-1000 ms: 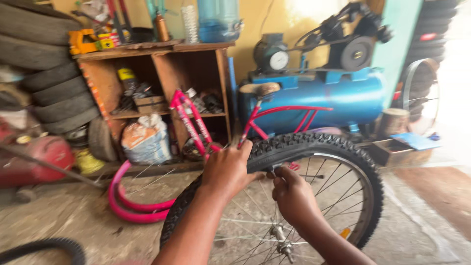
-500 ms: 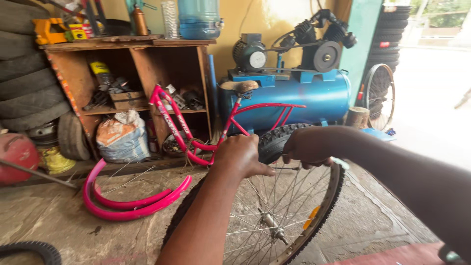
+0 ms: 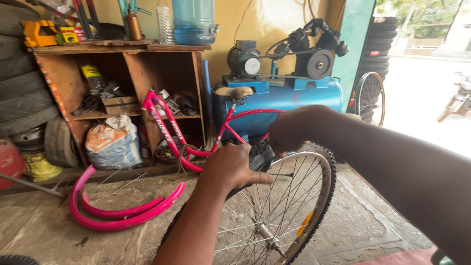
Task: The person uses a tire lever to pry a bicycle tire off the rim, working around the circumference of the wheel. They manipulate the tire and rim with both hands to loosen the bead and remove the tire from the wheel.
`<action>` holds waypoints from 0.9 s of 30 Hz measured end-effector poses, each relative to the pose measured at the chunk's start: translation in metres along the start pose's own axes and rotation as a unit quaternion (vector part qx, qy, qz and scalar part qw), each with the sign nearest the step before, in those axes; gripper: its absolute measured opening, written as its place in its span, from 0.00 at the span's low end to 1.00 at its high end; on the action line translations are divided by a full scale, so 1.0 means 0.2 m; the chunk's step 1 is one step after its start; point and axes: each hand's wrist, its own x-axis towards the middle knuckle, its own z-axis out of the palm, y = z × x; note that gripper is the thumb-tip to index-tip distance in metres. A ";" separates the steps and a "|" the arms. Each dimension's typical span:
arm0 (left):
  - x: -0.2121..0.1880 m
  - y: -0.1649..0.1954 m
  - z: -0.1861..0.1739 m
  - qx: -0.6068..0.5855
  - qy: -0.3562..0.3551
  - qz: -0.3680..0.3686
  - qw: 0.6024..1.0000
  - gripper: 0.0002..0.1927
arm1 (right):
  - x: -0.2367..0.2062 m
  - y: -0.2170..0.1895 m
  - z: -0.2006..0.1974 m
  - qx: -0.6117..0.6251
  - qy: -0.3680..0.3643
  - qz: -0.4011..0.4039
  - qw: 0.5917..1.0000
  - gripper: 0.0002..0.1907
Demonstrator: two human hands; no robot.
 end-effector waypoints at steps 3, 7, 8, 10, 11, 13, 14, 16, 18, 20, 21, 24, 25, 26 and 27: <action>-0.02 0.03 -0.01 0.006 0.007 -0.030 0.999 0.44 | -0.02 -0.02 0.00 -0.044 0.071 0.023 0.996 0.11; -0.03 0.02 -0.01 -0.041 0.057 -0.060 0.996 0.42 | -0.12 -0.06 0.06 -0.029 0.164 0.020 0.986 0.09; -0.03 0.01 -0.01 -0.037 0.050 -0.062 0.996 0.42 | -0.16 -0.07 0.08 -0.025 0.199 0.008 0.980 0.08; -0.03 -0.04 -0.01 -0.025 0.036 -0.069 0.997 0.42 | -0.21 -0.09 0.13 -0.051 0.247 0.010 0.968 0.07; -0.03 -0.06 0.00 -0.032 0.046 -0.072 0.996 0.43 | -0.23 -0.10 0.15 -0.063 0.271 0.010 0.961 0.06; -0.03 -0.10 0.02 -0.043 0.065 -0.076 0.994 0.44 | -0.22 -0.10 0.20 -0.068 0.323 0.002 0.944 0.06; -0.02 -0.12 0.03 -0.045 0.056 -0.091 0.993 0.44 | -0.20 -0.09 0.21 -0.072 0.350 -0.001 0.934 0.07; -0.01 -0.15 0.03 -0.049 0.039 -0.123 0.990 0.45 | -0.15 -0.05 0.22 0.053 0.346 0.009 0.937 0.07; -0.02 -0.19 0.03 -0.071 0.038 -0.114 0.990 0.46 | -0.12 0.00 0.21 0.166 0.354 -0.012 0.920 0.07; -0.02 -0.20 0.04 -0.078 0.035 -0.108 0.990 0.48 | -0.13 0.03 0.19 0.267 0.375 -0.061 0.886 0.09; -0.02 -0.21 0.04 -0.076 0.036 -0.108 0.991 0.48 | -0.15 0.04 0.17 0.346 0.349 -0.021 0.871 0.10; -0.02 -0.20 0.05 -0.061 0.034 -0.128 0.989 0.48 | -0.23 -0.05 0.12 0.488 0.299 0.056 0.818 0.11; -0.01 -0.19 0.05 -0.054 0.034 -0.133 0.989 0.47 | -0.23 -0.11 0.12 0.479 0.314 0.057 0.818 0.11; -0.01 -0.18 0.05 -0.051 0.042 -0.129 0.989 0.47 | -0.24 -0.15 0.12 0.472 0.328 0.059 0.817 0.11; -0.01 -0.18 0.05 -0.049 0.051 -0.125 0.990 0.46 | -0.23 -0.20 0.13 0.395 0.380 0.060 0.834 0.09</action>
